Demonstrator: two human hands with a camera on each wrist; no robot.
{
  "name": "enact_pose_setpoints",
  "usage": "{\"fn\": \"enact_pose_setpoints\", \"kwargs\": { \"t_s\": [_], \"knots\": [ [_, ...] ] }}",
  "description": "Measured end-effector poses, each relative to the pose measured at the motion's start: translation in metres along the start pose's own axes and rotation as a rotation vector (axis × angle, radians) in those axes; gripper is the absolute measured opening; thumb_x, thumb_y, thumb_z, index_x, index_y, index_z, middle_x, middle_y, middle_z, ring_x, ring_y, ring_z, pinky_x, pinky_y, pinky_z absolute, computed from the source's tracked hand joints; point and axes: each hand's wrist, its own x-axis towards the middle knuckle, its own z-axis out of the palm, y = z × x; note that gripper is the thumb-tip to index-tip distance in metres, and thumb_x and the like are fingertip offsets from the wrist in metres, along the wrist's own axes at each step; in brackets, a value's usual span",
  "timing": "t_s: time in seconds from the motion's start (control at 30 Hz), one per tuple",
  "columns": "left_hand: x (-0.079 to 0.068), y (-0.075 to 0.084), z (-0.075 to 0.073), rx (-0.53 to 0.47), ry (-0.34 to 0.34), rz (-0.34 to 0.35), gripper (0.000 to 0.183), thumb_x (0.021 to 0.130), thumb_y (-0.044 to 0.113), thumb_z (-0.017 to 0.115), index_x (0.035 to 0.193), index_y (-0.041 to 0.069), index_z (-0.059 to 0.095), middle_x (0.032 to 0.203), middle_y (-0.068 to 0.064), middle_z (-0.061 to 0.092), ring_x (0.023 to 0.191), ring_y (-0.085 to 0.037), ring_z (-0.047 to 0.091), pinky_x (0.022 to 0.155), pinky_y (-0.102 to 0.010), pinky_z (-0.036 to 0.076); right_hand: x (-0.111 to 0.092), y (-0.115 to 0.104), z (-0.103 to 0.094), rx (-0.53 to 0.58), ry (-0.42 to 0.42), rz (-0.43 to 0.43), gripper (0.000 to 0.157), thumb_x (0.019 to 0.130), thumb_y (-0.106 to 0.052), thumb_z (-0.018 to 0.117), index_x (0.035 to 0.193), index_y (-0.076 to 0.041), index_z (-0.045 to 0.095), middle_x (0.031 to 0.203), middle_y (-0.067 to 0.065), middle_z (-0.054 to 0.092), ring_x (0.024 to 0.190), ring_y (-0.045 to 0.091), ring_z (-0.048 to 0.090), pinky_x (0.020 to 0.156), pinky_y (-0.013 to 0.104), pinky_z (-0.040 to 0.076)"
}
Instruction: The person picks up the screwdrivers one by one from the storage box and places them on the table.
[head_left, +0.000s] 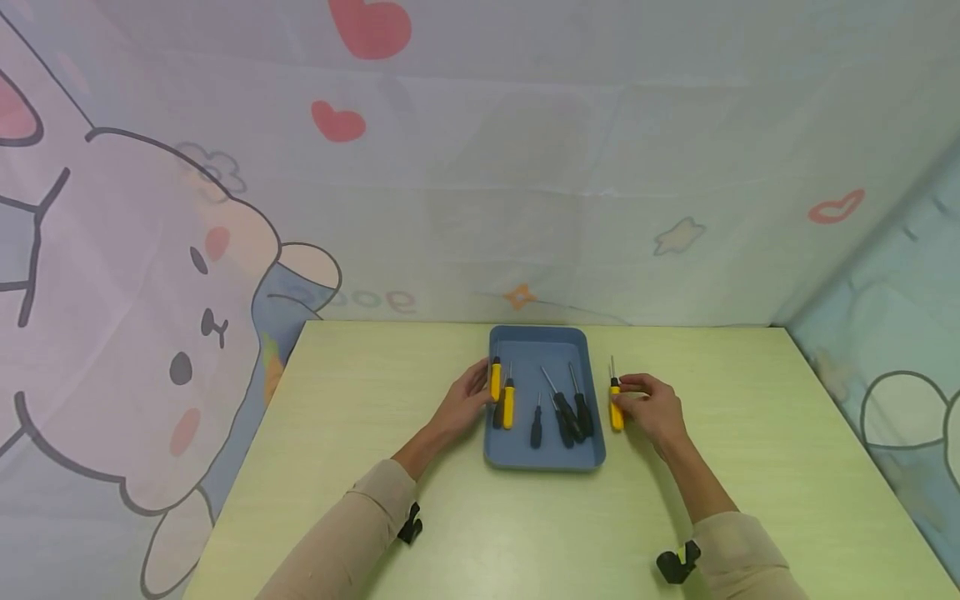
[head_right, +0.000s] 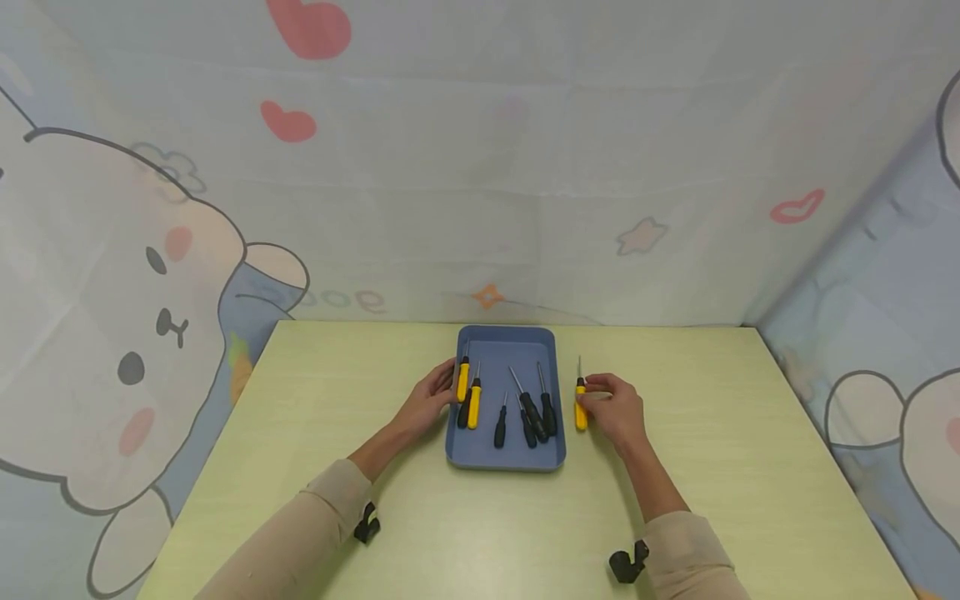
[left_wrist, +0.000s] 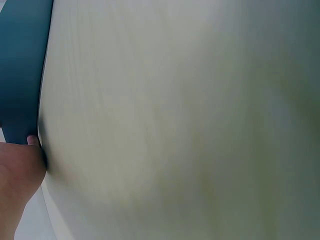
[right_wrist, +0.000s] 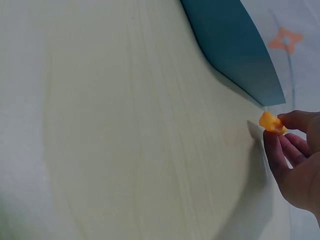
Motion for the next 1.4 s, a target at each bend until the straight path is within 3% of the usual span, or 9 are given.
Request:
{"fn": "enact_pose_setpoints", "kwargs": {
  "t_s": [0.27,0.6,1.1,1.4],
  "knots": [
    [0.001,0.0,0.0,-0.005,-0.008,0.003,0.072,0.098,-0.004,0.056,0.165,-0.003,0.028,0.171,-0.02,0.03,0.158,-0.035,0.028,0.128,-0.048,0.027,-0.001,0.007,0.001,-0.051,0.004,-0.015,0.043,0.096,-0.014,0.077,0.134,0.002,0.066,0.127,0.023,0.071,0.084,0.01,0.07,0.069,0.019,0.056],
    [0.0,0.003,0.0,0.009,-0.001,-0.007,0.072,0.099,-0.003,0.057,0.165,-0.001,0.029,0.171,-0.019,0.03,0.158,-0.034,0.029,0.128,-0.048,0.028,0.001,0.006,0.006,-0.166,0.054,-0.07,0.04,0.092,-0.015,0.079,0.127,0.002,0.069,0.117,0.02,0.076,0.086,0.021,0.072,0.063,0.021,0.054],
    [0.001,0.001,0.0,0.005,0.01,0.002,0.072,0.098,-0.005,0.058,0.164,-0.003,0.03,0.17,-0.021,0.031,0.157,-0.035,0.03,0.128,-0.047,0.028,-0.003,0.003,0.012,-0.161,0.054,-0.096,0.038,0.092,-0.009,0.077,0.126,0.001,0.066,0.117,0.021,0.073,0.095,0.035,0.075,0.065,0.022,0.056],
    [0.001,0.0,0.0,0.007,0.005,-0.001,0.072,0.099,-0.005,0.057,0.164,-0.003,0.029,0.17,-0.021,0.031,0.158,-0.035,0.031,0.128,-0.047,0.028,-0.003,0.005,0.014,-0.173,0.062,-0.103,0.037,0.091,-0.009,0.076,0.126,0.001,0.067,0.115,0.019,0.073,0.092,0.033,0.074,0.063,0.023,0.055]
  ]
}}
